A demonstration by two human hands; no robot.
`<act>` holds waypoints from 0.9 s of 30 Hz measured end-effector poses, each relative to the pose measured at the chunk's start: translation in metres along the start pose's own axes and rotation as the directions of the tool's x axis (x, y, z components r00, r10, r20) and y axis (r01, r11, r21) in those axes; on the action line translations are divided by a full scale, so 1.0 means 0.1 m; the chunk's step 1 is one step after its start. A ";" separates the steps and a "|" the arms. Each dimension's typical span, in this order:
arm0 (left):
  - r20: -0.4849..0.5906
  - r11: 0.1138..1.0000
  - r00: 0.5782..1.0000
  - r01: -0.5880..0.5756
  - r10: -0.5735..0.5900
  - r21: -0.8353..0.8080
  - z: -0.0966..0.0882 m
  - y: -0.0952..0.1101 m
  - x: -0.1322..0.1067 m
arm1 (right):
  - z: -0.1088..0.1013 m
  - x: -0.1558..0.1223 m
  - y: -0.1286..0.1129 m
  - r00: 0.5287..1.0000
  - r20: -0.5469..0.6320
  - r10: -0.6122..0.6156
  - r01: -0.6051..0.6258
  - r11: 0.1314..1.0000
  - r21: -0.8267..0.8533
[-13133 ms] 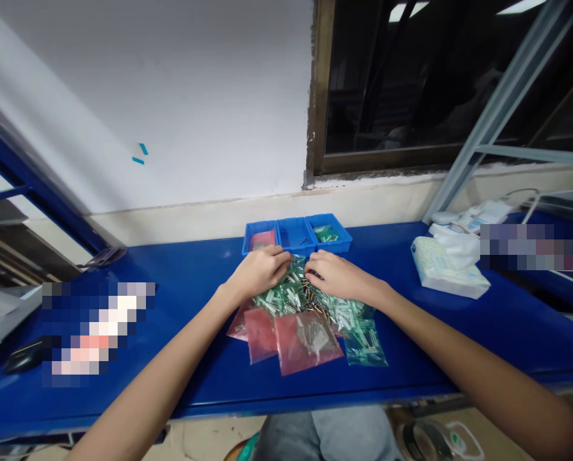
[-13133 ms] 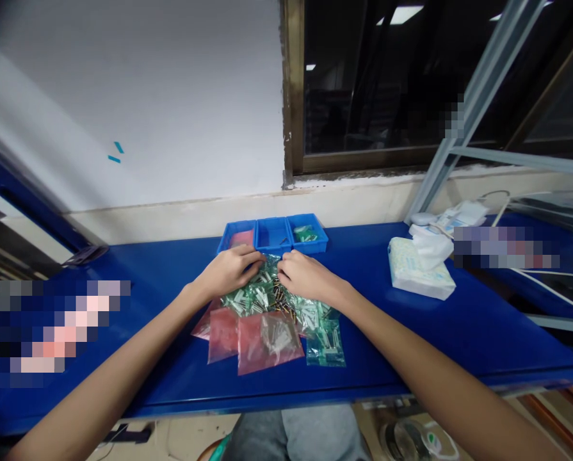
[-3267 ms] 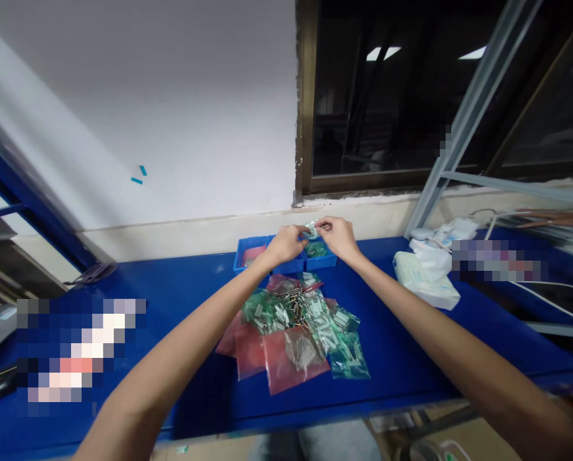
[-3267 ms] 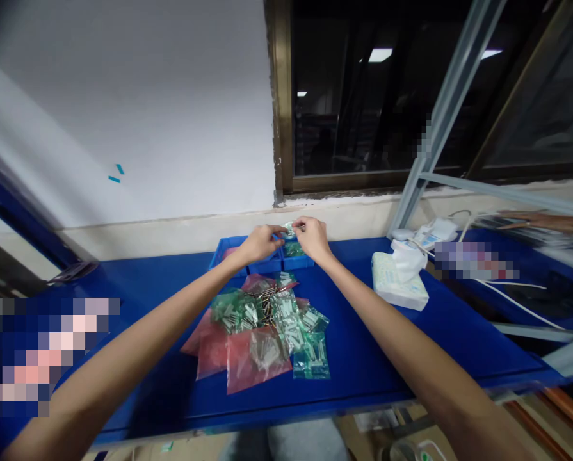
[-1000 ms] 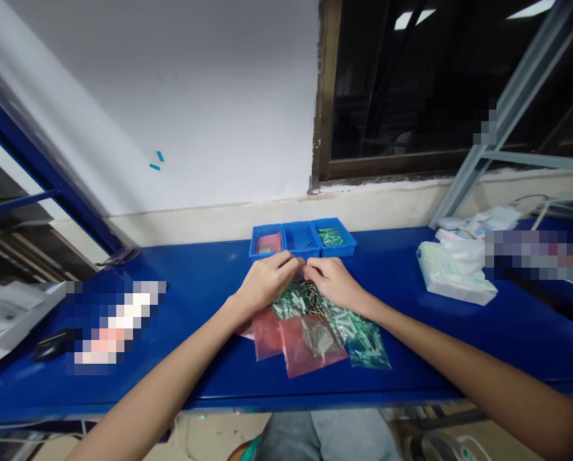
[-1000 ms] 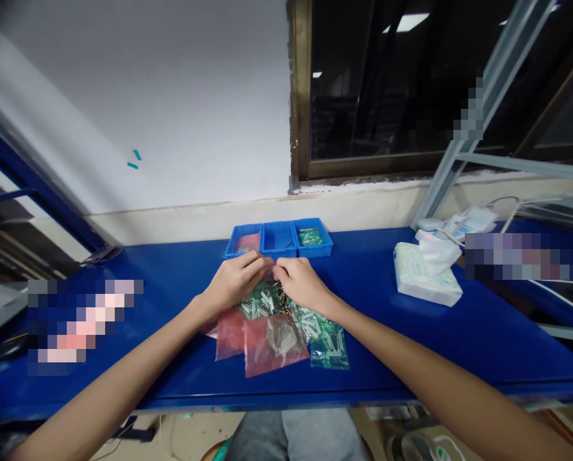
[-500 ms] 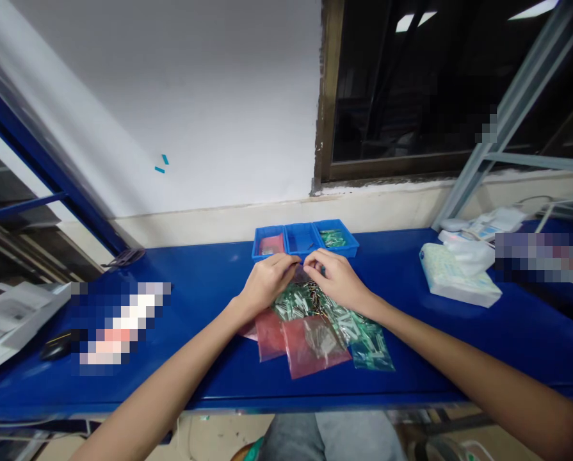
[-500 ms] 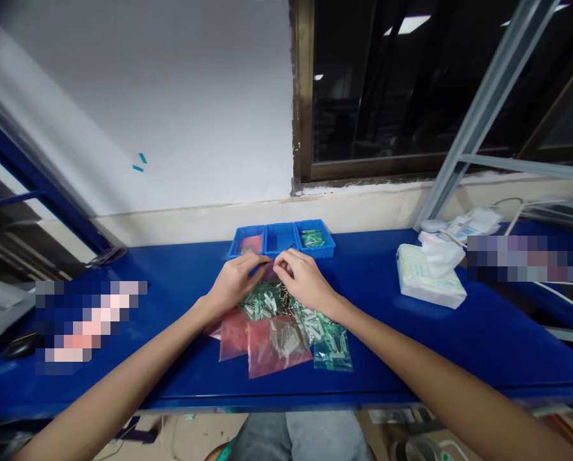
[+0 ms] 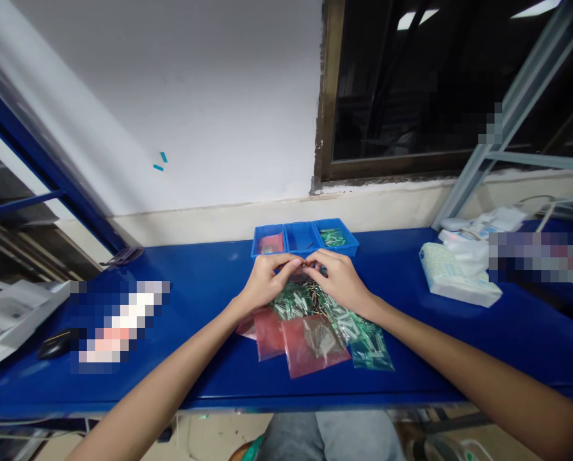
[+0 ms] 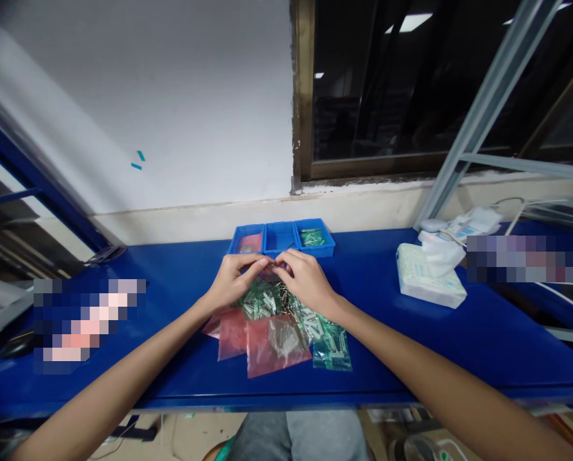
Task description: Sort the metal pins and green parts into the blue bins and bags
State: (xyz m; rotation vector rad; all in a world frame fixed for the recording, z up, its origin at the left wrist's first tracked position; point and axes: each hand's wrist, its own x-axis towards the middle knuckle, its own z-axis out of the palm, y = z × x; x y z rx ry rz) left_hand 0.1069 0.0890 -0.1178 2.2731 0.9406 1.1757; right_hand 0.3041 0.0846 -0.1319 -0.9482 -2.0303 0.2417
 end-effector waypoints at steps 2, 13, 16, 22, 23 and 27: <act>-0.022 1.000 1.000 0.005 -0.005 0.003 -0.01 0.00 0.00 | -0.01 0.00 -0.01 1.000 -0.012 -0.013 0.013 1.000 -0.012; 0.003 0.996 0.999 0.053 -0.053 -0.074 -0.06 -0.02 0.02 | -0.03 -0.02 0.04 0.986 0.058 -0.157 0.161 0.985 -0.061; 0.050 0.949 0.991 0.134 -0.125 -0.285 -0.07 -0.03 0.05 | -0.06 0.00 0.01 0.987 0.041 -0.157 0.158 0.987 -0.015; 0.117 0.894 0.977 0.210 -0.177 -0.395 -0.09 -0.04 0.08 | -0.09 0.06 -0.05 0.998 0.035 0.058 -0.064 0.978 0.199; 0.085 0.906 0.981 0.191 -0.172 -0.378 -0.09 -0.04 0.08 | -0.09 0.06 -0.05 0.995 0.047 0.089 -0.097 0.973 0.211; -0.091 0.990 0.996 0.004 -0.017 -0.144 -0.06 -0.03 0.07 | -0.10 0.06 -0.05 0.986 0.108 0.128 -0.147 0.970 0.194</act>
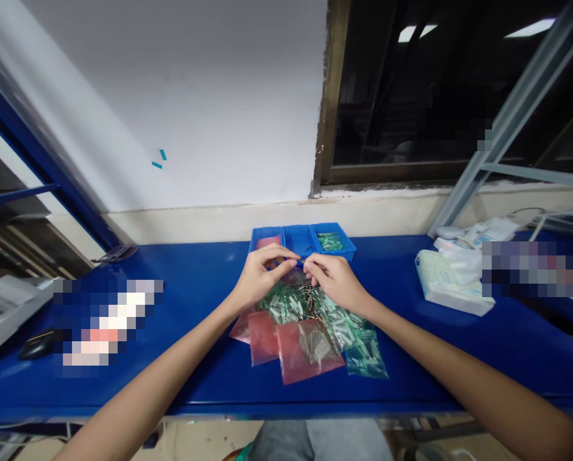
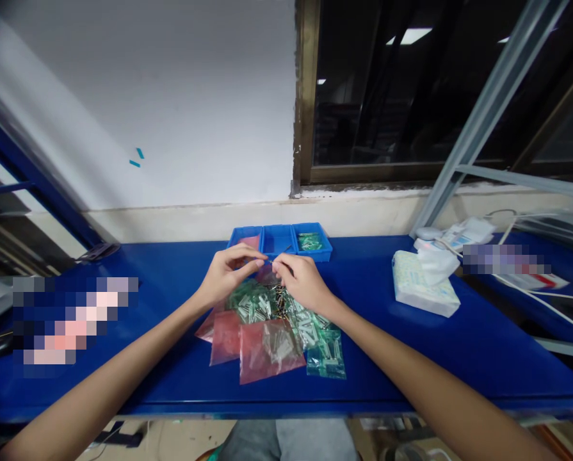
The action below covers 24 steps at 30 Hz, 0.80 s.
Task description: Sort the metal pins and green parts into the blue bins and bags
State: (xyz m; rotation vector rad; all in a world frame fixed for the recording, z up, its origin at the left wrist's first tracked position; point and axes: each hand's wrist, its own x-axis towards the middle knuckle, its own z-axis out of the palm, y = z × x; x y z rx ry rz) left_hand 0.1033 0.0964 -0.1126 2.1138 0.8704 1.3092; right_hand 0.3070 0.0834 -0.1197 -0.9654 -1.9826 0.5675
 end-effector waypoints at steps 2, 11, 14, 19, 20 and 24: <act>0.017 0.982 0.993 -0.122 0.120 0.144 0.00 0.02 -0.01 | 0.00 -0.01 -0.01 1.000 0.020 0.006 -0.006 1.000 0.000; 0.098 0.965 0.986 -0.156 0.138 0.209 0.01 0.03 -0.04 | 0.02 -0.02 -0.03 1.000 0.026 0.012 -0.013 0.999 0.037; 0.070 0.985 0.994 -0.096 0.086 0.141 0.03 0.02 -0.03 | 0.02 -0.01 0.00 1.000 0.014 0.009 -0.010 0.999 0.046; 0.017 0.982 0.993 0.120 -0.119 -0.144 0.04 -0.02 -0.01 | 0.05 -0.05 0.00 0.989 0.044 -0.142 0.148 0.972 -0.180; 0.023 0.972 0.989 0.147 -0.145 -0.183 0.04 -0.03 -0.01 | 0.06 -0.06 0.00 0.987 0.059 -0.147 0.156 0.969 -0.190; 0.059 0.925 0.973 0.232 -0.225 -0.301 0.07 -0.06 -0.02 | 0.11 -0.10 -0.01 0.988 0.071 -0.139 0.151 0.964 -0.219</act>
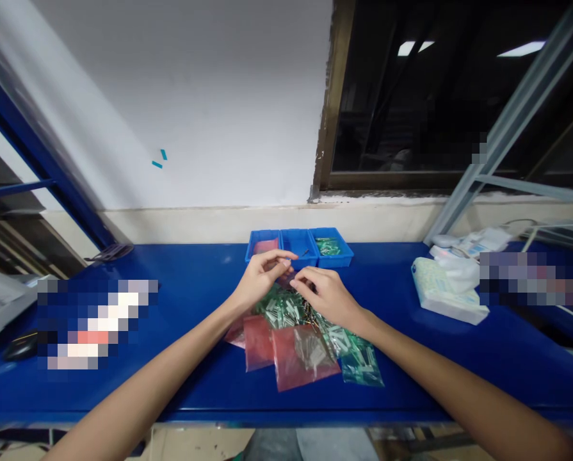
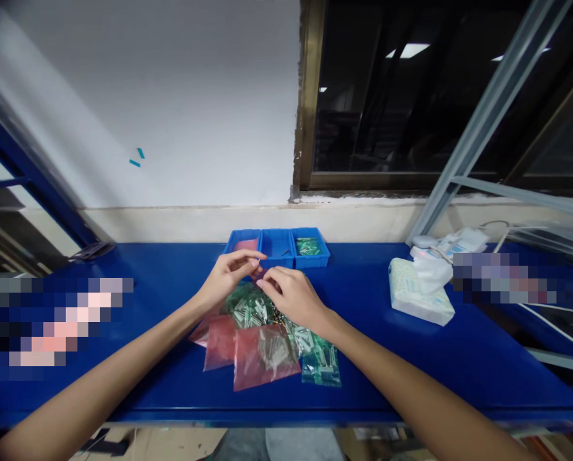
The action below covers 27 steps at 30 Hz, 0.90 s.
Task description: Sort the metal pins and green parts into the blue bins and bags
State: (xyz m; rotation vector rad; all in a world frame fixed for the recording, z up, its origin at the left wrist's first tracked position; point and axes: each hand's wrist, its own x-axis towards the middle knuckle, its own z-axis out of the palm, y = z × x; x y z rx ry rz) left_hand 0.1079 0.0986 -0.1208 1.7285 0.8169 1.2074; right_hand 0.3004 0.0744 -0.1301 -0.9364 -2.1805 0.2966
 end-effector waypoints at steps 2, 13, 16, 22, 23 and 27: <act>0.002 0.999 1.000 0.026 -0.026 -0.046 0.02 0.00 0.00 | 0.01 -0.01 0.01 1.000 -0.018 -0.016 0.015 0.999 -0.048; 0.022 0.993 0.996 0.084 -0.082 -0.078 0.00 -0.02 0.02 | -0.04 0.04 0.10 0.985 -0.173 0.016 -0.025 0.998 -0.049; 0.049 0.994 0.995 0.085 -0.082 -0.062 0.02 -0.01 0.01 | -0.02 0.06 0.09 0.986 -0.131 0.103 -0.083 0.985 0.148; 0.045 0.999 0.998 0.034 -0.034 -0.004 0.04 0.01 -0.02 | 0.01 0.09 0.09 0.982 0.064 0.180 -0.186 0.832 0.522; 0.028 1.000 0.999 0.024 -0.025 0.012 0.05 0.01 -0.02 | 0.01 0.10 0.09 0.983 0.058 0.172 -0.176 0.836 0.520; -0.052 0.990 0.996 -0.061 0.068 0.130 0.04 0.00 -0.02 | -0.02 0.07 0.07 0.995 -0.030 0.098 -0.089 0.971 0.224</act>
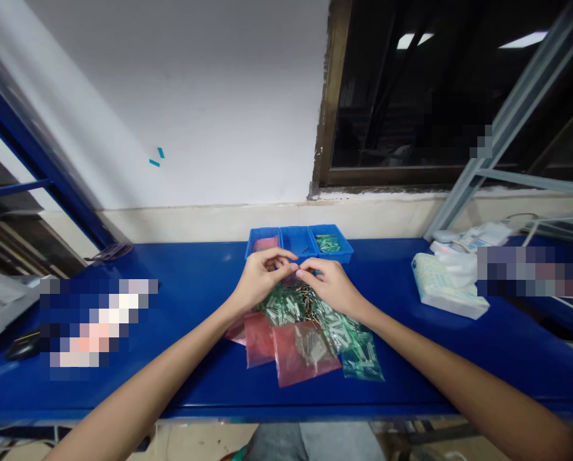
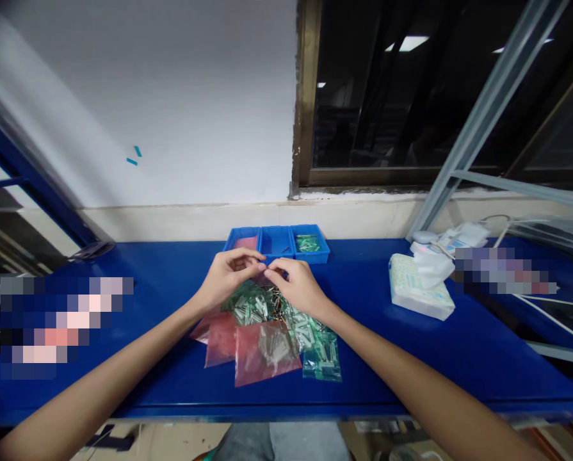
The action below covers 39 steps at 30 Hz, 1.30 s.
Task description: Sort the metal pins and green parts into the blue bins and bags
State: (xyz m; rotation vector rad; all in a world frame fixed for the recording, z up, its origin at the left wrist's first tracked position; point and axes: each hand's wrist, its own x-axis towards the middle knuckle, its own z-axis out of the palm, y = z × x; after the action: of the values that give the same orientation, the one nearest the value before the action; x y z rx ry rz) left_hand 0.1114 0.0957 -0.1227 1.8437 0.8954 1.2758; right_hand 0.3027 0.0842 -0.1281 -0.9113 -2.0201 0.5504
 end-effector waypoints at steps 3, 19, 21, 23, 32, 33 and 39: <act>-0.052 0.976 0.995 -0.076 0.089 0.206 -0.05 -0.03 0.01 | -0.04 0.00 0.00 0.990 -0.007 -0.141 0.131 0.938 -0.320; 0.207 0.635 0.941 -0.333 0.266 0.697 -0.26 -0.17 0.04 | -0.38 0.10 0.29 0.997 0.079 -0.013 0.058 0.794 -0.605; 0.212 0.610 0.938 -0.341 0.275 0.716 -0.25 -0.16 0.03 | -0.46 0.03 0.33 0.983 0.164 0.085 0.034 0.791 -0.611; 0.221 0.597 0.935 -0.349 0.279 0.722 -0.24 -0.16 0.02 | -0.52 0.01 0.35 0.963 0.225 0.147 0.022 0.791 -0.611; 0.273 0.556 0.928 -0.370 0.253 0.745 -0.23 -0.16 0.01 | -0.57 0.02 0.32 0.882 0.378 0.281 -0.047 0.850 -0.524; 0.281 0.547 0.927 -0.374 0.249 0.749 -0.23 -0.16 0.00 | -0.57 0.01 0.33 0.876 0.388 0.288 -0.049 0.852 -0.521; 0.321 0.494 0.914 -0.405 0.249 0.769 -0.22 -0.20 0.00 | -0.55 -0.02 0.38 0.887 0.362 0.287 -0.063 0.851 -0.522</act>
State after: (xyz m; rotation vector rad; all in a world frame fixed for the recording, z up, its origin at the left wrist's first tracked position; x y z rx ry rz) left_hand 0.0874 0.1095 -0.1342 2.9606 1.2108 0.9058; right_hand 0.3644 0.1102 -0.1234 -1.4011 -2.5625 0.3460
